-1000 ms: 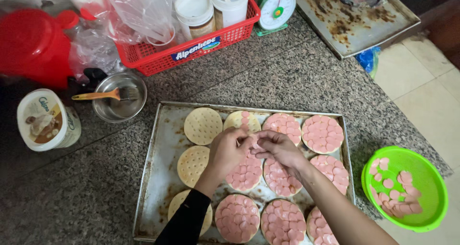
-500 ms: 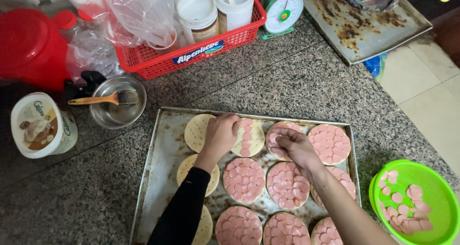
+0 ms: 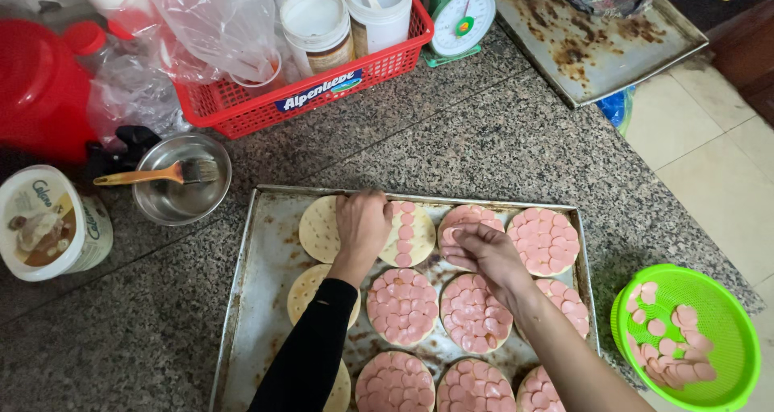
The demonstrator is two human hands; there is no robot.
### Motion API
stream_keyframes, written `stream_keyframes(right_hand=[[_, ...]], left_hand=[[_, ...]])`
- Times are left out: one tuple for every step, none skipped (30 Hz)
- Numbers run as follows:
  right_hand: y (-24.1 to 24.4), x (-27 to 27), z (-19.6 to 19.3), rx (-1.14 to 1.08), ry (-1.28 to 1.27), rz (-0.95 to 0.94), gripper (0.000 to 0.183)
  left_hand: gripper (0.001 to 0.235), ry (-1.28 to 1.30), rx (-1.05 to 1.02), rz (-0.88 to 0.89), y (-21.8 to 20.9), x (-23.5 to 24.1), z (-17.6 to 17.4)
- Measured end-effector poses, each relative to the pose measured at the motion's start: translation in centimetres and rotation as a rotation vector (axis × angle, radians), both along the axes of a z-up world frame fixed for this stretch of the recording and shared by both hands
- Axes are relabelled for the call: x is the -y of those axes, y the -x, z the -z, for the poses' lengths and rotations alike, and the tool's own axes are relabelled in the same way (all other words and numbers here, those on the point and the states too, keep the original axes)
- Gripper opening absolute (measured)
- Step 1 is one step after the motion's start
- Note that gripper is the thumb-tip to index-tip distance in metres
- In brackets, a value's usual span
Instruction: The person places pink heart-shaped toppings onto round dough bases arranged on a baking tray. They then retrieve baked bread rolls from an oven using a cloth and tongs, and place them on a cooling rack.
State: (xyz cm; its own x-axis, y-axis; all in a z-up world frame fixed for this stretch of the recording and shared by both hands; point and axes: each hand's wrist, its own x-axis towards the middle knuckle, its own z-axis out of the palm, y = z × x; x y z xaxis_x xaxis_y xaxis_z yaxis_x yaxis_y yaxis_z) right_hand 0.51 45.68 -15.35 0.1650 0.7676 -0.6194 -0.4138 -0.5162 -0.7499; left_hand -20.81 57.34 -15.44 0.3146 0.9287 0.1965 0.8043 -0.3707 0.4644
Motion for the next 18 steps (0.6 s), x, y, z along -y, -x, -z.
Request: stream_keyframes(right_hand=[[0.2,0.0,-0.2,-0.023,0.0,0.014,0.024],[0.3,-0.1,-0.4,-0.046,-0.002,0.026,0.024],[0.4,-0.2,-0.6,-0.069,-0.003,0.039,0.024],[0.6,-0.5,-0.9,-0.08,-0.008,0.032,0.025],[0.8,-0.7,-1.2,-0.09,-0.012,0.024,0.026],[1.1,-0.9,-1.5,-0.102,-0.018,0.016,0.027],[1.3,-1.0,-1.7,-0.089,-0.028,-0.002,0.027],[1.6,-1.2,-1.9,-0.078,-0.038,-0.019,0.028],[2.0,-1.3,-2.0,-0.067,-0.047,-0.037,0.028],[2.3,-1.3,-2.0,-0.067,-0.059,-0.051,0.028],[2.7,-1.4,-2.0,-0.067,-0.071,-0.065,0.027],[2.9,-1.5,-2.0,-0.064,-0.086,-0.078,0.027],[3.1,-1.8,-1.9,-0.054,-0.084,-0.086,0.025],[3.5,-1.7,-1.7,-0.047,-0.077,-0.093,0.023],[3.8,-1.6,-1.5,-0.04,-0.069,-0.1,0.021],[3.9,-1.6,-1.4,-0.023,-0.059,-0.111,0.021],[4.0,-1.6,-1.2,-0.007,-0.05,-0.122,0.02],[4.0,-1.5,-1.0,0.011,-0.038,-0.133,0.02]], left_hand=[[0.017,-0.029,-0.002,-0.006,0.0,0.1,-0.2],[0.017,-0.059,-0.005,-0.014,0.1,0.1,-0.5],[0.018,-0.089,-0.007,-0.021,0.1,0.1,-0.9],[0.02,-0.02,0.093,-0.023,0.1,0.3,-1.3],[0.021,0.049,0.194,-0.025,0.2,0.7,-1.6],[0.023,0.118,0.294,-0.026,0.3,1.1,-2.0],[0.022,0.186,0.341,0.028,0.3,1.6,-2.4],[0.022,0.255,0.386,0.083,0.2,2.2,-2.7],[0.022,0.324,0.431,0.137,0.2,2.8,-3.0],[0.021,0.344,0.486,0.163,0.2,3.5,-3.2],[0.02,0.364,0.541,0.189,0.3,4.2,-3.4],[0.019,0.381,0.599,0.217,0.2,4.4,-3.5],[0.018,0.322,0.611,0.215,0.1,4.5,-3.5],[0.017,0.268,0.621,0.21,0.1,4.7,-3.4],[0.016,0.215,0.63,0.206,0.3,4.9,-3.2],[0.015,0.22,0.632,0.189,0.5,4.8,-2.9],[0.014,0.225,0.633,0.171,0.9,4.7,-2.6],[0.014,0.231,0.636,0.152,1.4,4.6,-2.2]])
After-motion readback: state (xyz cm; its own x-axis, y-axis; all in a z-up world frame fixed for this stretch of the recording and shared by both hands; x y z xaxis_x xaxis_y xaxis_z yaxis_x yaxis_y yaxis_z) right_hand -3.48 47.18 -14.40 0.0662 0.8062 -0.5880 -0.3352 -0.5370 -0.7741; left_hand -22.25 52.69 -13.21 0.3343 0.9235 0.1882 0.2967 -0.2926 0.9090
